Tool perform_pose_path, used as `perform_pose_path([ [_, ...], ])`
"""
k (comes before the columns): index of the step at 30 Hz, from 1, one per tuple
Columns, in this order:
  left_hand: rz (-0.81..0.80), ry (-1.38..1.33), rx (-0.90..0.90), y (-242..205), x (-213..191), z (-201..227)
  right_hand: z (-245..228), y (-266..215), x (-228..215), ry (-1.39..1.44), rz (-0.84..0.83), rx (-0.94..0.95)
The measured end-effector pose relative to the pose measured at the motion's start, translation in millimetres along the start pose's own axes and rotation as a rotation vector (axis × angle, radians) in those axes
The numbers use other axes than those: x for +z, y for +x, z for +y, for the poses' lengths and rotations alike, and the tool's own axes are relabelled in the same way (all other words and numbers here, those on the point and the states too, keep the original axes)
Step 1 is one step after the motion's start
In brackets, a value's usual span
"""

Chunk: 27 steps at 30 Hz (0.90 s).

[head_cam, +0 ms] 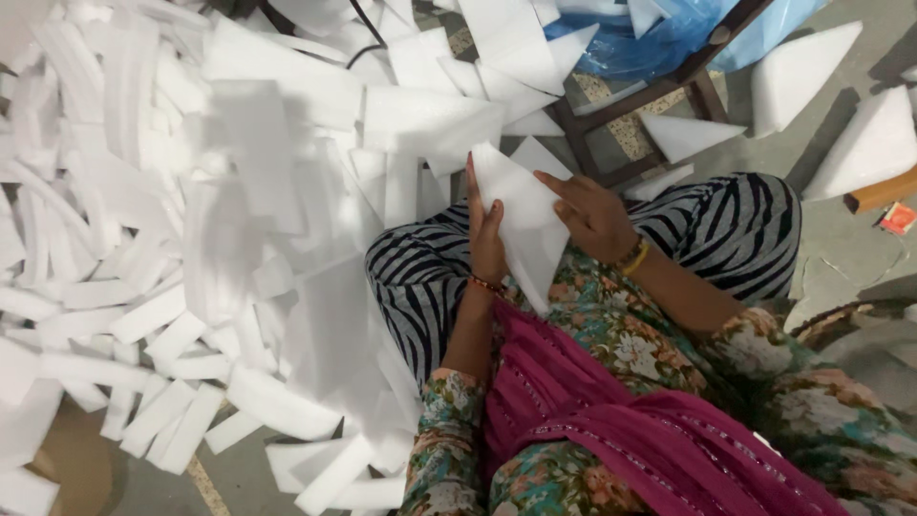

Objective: The person sits on the floor and repeatedly picks up white foam pieces, folds them in half, and places them into a pile. The task involves handling foam pieces one at a time and stacking the folded pieces.

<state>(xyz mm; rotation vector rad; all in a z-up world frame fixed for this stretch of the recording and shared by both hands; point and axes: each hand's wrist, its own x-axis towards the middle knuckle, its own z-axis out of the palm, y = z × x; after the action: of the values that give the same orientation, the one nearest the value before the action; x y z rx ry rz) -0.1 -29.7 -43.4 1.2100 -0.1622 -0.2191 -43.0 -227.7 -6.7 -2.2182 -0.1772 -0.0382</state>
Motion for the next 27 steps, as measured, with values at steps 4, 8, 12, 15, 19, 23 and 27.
perform_pose_path([
  [4, -0.014, 0.081, 0.004, -1.7, 3.9, 12.8, -20.3, -20.0, -17.0, -0.028, -0.006, -0.155],
  [8, -0.097, 0.129, 0.010, -5.9, 9.0, 16.3, -25.6, -28.4, -23.6, -0.075, -0.092, -0.032],
  [12, -0.115, 0.222, 0.019, -7.1, 20.3, 10.5, -28.9, -35.4, -39.0, -0.341, -0.043, 0.007],
  [15, -0.184, 0.115, 0.023, -6.1, 24.6, 11.3, -36.0, -40.0, -50.9, -0.517, 0.121, -0.171],
  [19, -0.261, -0.019, 0.006, -3.3, 32.8, 17.1, -38.3, -43.6, -52.9, -0.516, 0.169, -0.129],
  [23, -0.295, -0.164, -0.076, -1.4, 43.2, 25.6, -22.1, -47.5, -47.5, -0.407, 0.164, -0.083],
  [27, -0.402, -0.277, -0.093, 7.0, 57.7, 42.7, -2.2, -43.8, -50.0, -0.400, 0.165, -0.049],
])
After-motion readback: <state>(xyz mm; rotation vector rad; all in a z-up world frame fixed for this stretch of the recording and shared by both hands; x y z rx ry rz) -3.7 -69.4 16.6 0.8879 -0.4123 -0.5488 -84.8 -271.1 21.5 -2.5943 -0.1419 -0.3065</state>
